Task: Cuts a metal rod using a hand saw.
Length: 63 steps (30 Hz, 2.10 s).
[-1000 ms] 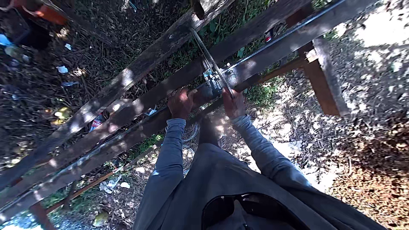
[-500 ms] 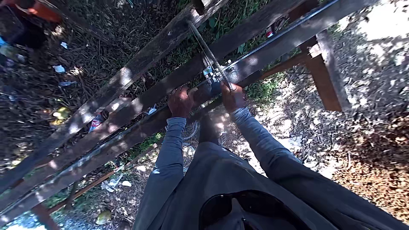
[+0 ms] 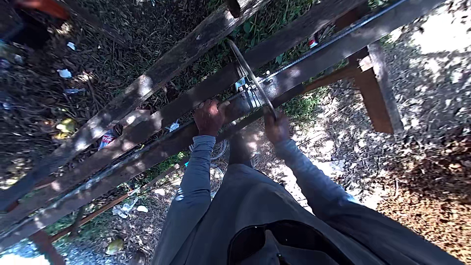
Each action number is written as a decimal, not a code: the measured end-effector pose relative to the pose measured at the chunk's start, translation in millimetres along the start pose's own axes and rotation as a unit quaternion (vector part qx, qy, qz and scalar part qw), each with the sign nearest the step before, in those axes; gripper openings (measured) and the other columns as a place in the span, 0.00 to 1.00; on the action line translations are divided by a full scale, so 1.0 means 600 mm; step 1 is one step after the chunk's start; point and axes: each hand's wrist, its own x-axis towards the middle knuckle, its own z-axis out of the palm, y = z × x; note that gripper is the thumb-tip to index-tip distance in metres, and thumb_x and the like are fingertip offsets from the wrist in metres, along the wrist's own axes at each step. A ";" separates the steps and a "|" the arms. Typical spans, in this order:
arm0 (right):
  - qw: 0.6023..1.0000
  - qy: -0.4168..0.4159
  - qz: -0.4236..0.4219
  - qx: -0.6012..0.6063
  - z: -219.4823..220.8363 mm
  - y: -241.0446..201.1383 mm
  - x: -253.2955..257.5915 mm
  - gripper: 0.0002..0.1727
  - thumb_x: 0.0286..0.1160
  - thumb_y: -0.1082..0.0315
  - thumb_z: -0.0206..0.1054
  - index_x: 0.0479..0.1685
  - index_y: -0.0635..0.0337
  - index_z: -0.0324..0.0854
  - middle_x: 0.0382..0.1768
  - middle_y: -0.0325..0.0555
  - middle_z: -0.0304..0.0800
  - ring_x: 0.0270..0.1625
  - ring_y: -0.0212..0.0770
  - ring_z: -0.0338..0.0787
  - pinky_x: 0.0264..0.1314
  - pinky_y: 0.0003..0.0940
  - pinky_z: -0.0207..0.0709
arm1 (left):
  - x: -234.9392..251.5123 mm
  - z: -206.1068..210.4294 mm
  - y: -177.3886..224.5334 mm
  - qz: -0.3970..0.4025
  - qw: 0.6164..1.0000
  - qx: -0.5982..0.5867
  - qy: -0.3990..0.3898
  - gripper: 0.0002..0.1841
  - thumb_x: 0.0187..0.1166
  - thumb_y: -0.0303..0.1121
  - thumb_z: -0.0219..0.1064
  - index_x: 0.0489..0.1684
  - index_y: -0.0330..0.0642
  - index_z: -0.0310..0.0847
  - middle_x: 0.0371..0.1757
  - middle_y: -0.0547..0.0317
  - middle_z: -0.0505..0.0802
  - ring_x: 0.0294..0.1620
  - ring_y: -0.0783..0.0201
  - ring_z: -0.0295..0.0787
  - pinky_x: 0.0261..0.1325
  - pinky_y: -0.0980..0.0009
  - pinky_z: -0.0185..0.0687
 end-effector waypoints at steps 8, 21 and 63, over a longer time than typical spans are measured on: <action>0.999 0.007 -0.027 0.031 -0.010 0.051 -0.044 0.31 0.90 0.40 0.50 0.34 0.58 0.84 0.16 0.43 0.75 0.18 0.41 0.77 0.24 0.48 0.75 | -0.001 -0.008 0.004 -0.002 1.000 -0.009 0.004 0.38 0.82 0.74 0.42 0.42 0.50 0.87 0.42 0.55 0.94 0.49 0.52 0.92 0.52 0.48 0.84; 0.997 0.034 -0.050 0.041 0.032 -0.013 0.061 0.26 0.89 0.46 0.56 0.26 0.56 0.81 0.17 0.40 0.76 0.21 0.38 0.77 0.28 0.46 0.73 | -0.003 -0.004 0.001 0.005 1.000 -0.016 0.009 0.36 0.83 0.72 0.46 0.42 0.50 0.88 0.43 0.56 0.94 0.47 0.54 0.92 0.50 0.49 0.85; 0.999 0.009 -0.027 0.037 -0.035 0.120 -0.125 0.29 0.89 0.45 0.50 0.40 0.60 0.87 0.17 0.38 0.77 0.19 0.36 0.78 0.25 0.43 0.77 | -0.005 -0.009 0.008 -0.009 1.000 -0.011 -0.014 0.38 0.82 0.73 0.43 0.44 0.49 0.88 0.46 0.55 0.94 0.51 0.52 0.92 0.52 0.48 0.84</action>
